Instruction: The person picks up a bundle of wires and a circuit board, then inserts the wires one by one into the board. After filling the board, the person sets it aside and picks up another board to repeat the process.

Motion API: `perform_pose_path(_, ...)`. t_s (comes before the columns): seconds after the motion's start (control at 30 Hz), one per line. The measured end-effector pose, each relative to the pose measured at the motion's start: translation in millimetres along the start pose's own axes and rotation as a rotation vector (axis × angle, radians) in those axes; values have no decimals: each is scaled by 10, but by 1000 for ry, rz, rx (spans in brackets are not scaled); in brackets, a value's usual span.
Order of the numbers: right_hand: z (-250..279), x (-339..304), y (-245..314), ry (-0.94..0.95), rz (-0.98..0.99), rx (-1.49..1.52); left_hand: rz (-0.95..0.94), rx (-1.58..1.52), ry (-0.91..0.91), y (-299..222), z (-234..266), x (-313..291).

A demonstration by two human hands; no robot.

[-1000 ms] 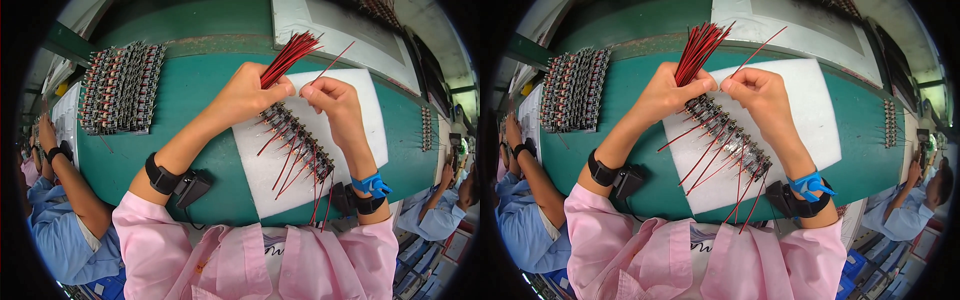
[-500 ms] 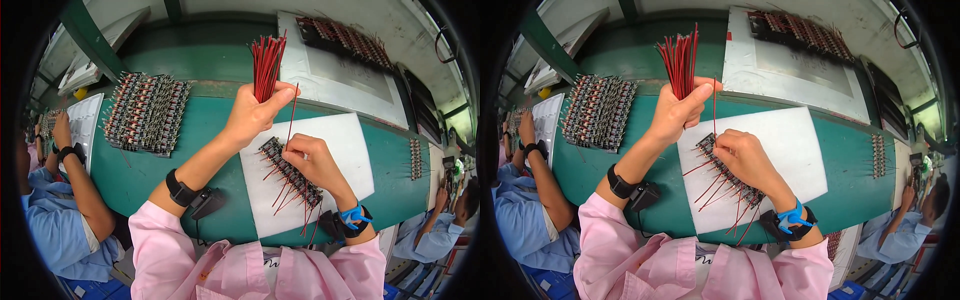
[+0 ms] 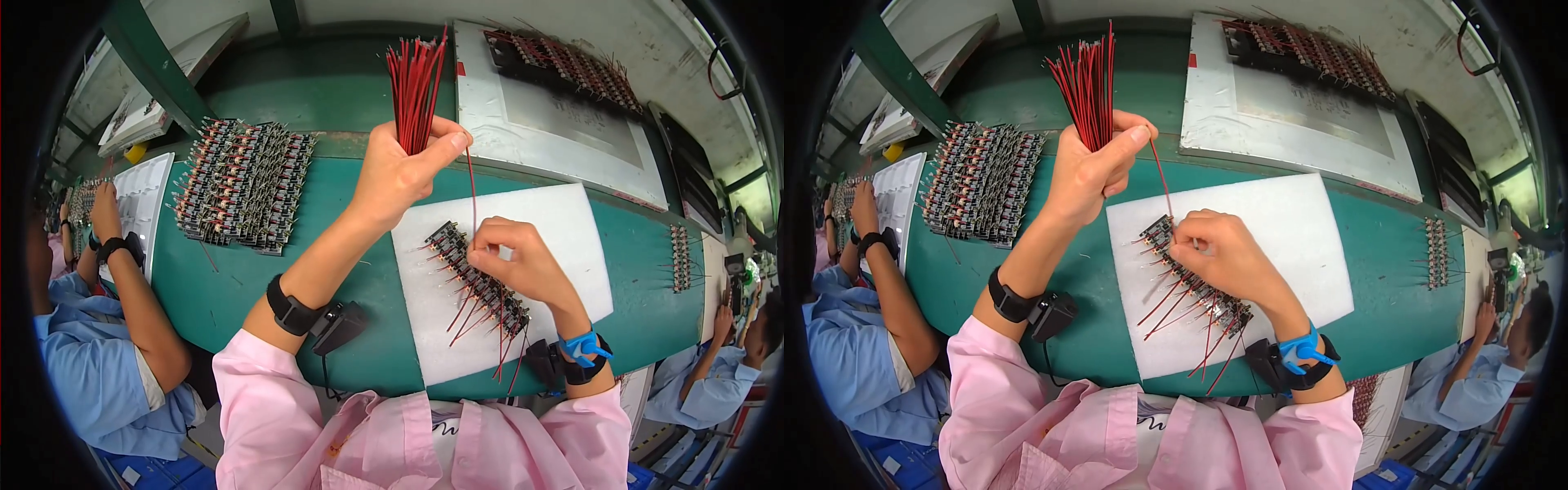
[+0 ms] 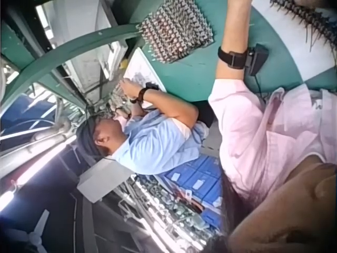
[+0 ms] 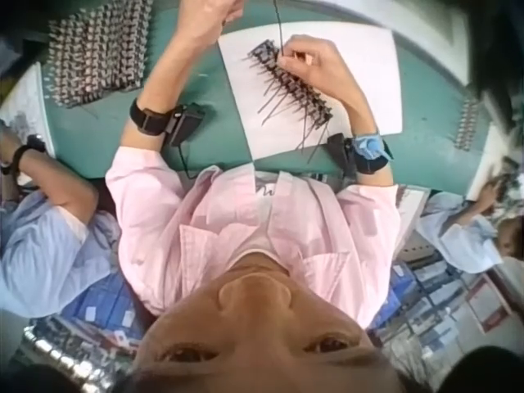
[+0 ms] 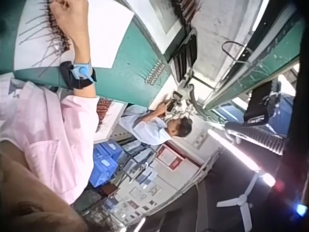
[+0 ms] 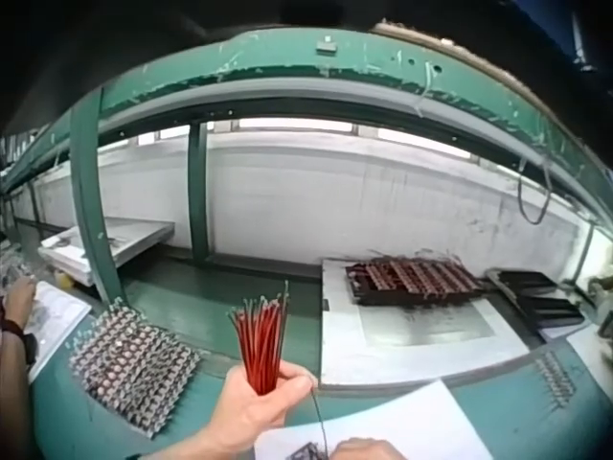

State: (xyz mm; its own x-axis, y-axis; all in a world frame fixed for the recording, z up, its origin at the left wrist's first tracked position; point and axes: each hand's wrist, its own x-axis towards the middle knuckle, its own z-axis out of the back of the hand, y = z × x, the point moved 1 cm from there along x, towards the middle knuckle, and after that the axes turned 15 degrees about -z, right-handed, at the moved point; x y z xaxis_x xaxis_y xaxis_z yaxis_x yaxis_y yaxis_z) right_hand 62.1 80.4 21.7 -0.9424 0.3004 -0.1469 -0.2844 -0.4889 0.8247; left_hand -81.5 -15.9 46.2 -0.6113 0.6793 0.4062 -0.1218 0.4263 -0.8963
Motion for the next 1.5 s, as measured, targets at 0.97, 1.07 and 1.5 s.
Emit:
perform_pose_path(0.97,141,8,156,-586,234,140,466,-448,44,226,-248,-264)
perform_pose_path(1.07,229,-57,207,-540,79,241,404,-299,128,210,-283,-269)
perform_pose_path(1.5,183,12,39,-312,-166,376,105,17,389,331,-176,-242)
